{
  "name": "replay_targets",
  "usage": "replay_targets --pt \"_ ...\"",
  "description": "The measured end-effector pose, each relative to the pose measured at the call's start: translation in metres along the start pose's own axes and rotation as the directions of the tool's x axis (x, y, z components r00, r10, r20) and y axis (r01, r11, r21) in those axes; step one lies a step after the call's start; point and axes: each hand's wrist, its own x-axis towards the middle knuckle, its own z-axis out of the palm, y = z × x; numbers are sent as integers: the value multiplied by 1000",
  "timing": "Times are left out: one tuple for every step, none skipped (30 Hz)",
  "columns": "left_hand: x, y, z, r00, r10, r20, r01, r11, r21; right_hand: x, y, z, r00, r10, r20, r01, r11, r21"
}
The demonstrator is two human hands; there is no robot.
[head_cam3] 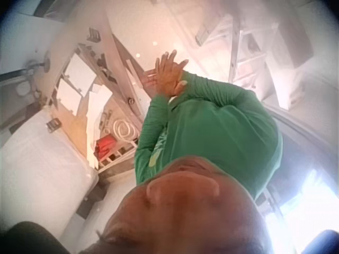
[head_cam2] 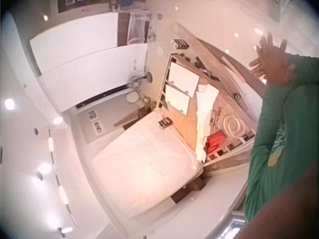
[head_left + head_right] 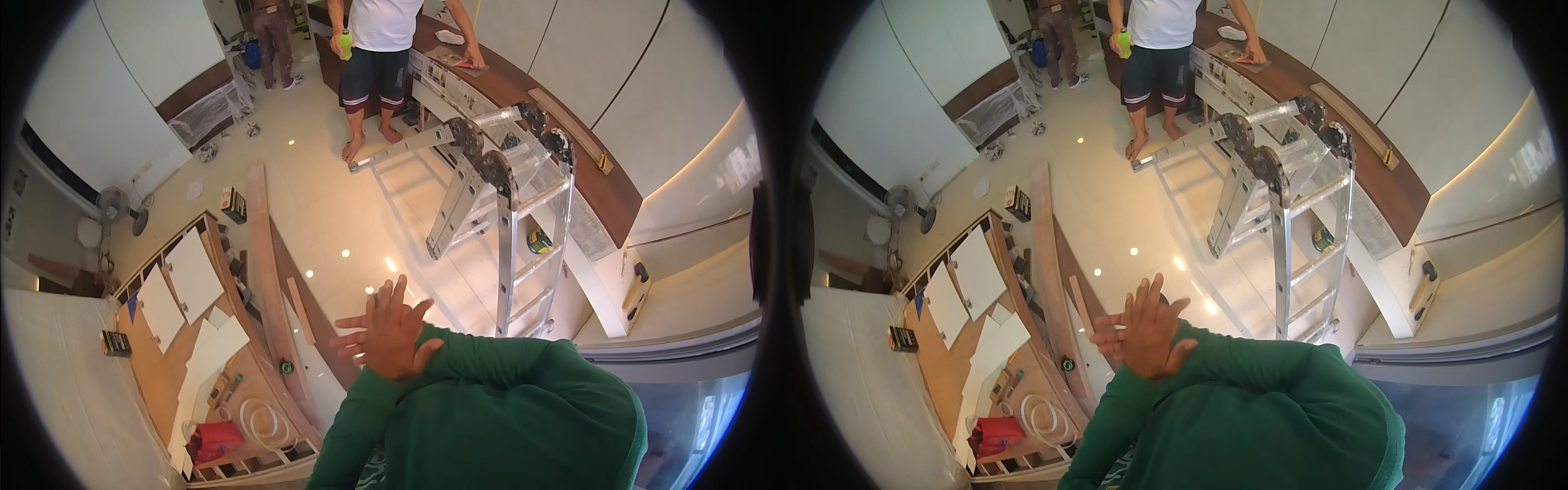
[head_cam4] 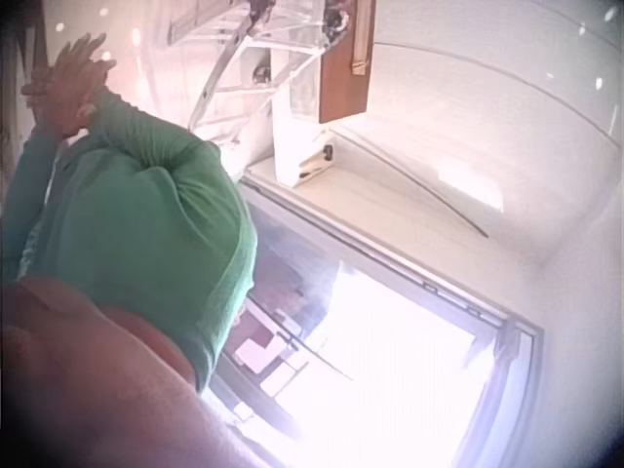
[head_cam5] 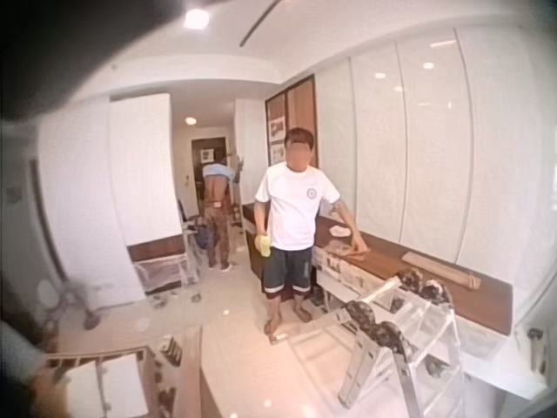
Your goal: The person assembles furniture by handling wooden panels and white cabinet doors, wiping surfaces with a cloth, and gathering wood trim pieces. They place trim pieces into a red bag and later retrieve a curved trim piece from a cabinet to fit onto a wooden frame.
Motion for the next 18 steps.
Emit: replay_targets --pt "10 -33 0 999 31 17 -31 999 20 25 -13 14 997 52 -65 -52 999 -4" --pt "22 -78 -4 998 58 9 -58 998 0 59 -26 28 985 99 -138 -100 995 -3" --pt "27 -112 -6 998 63 30 -63 998 -1 81 -40 41 967 159 -201 -160 987 9" --pt "28 -151 -11 998 46 32 -47 998 52 109 -52 54 937 229 -263 -230 973 30" --pt "27 -193 -18 999 32 26 -35 992 118 143 -66 63 933 277 -230 -280 960 21" --pt "19 -236 -29 998 6 69 -22 973 232 175 -79 68 895 379 -234 -377 925 56" --pt "5 -278 -42 991 -131 -32 134 984 121 203 -93 72 859 485 -163 -483 874 56" --pt "-15 -319 -58 948 -311 -69 317 940 124 232 -103 74 774 613 -160 -617 786 27" --pt "-39 -358 -73 860 -504 -77 508 834 218 254 -116 75 816 576 -51 -569 783 -254" --pt "-67 -388 -85 695 -716 -72 689 633 352 276 -129 74 801 598 13 -568 766 -301" --pt "-97 -414 -98 616 -781 -106 759 552 346 300 -144 70 784 617 66 -550 741 -384" --pt "-126 -433 -107 470 -879 -77 843 421 334 326 -160 66 769 624 138 -515 733 -445" --pt "-152 -449 -115 468 -883 -35 850 438 294 353 -172 60 820 570 48 -462 709 -534" --pt "-173 -461 -118 401 -916 29 880 394 266 375 -180 54 870 493 -14 -400 689 -604" --pt "-188 -468 -114 302 -950 81 917 312 250 399 -190 45 916 400 -30 -316 673 -668" --pt "-198 -476 -111 191 -974 119 952 214 220 428 -200 34 921 358 -152 -370 689 -623" --pt "-200 -486 -104 185 -977 107 920 210 332 459 -206 24 916 321 -242 -402 718 -568" --pt "-197 -498 -98 206 -973 100 869 229 439 490 -209 13 902 284 -325 -420 751 -509"
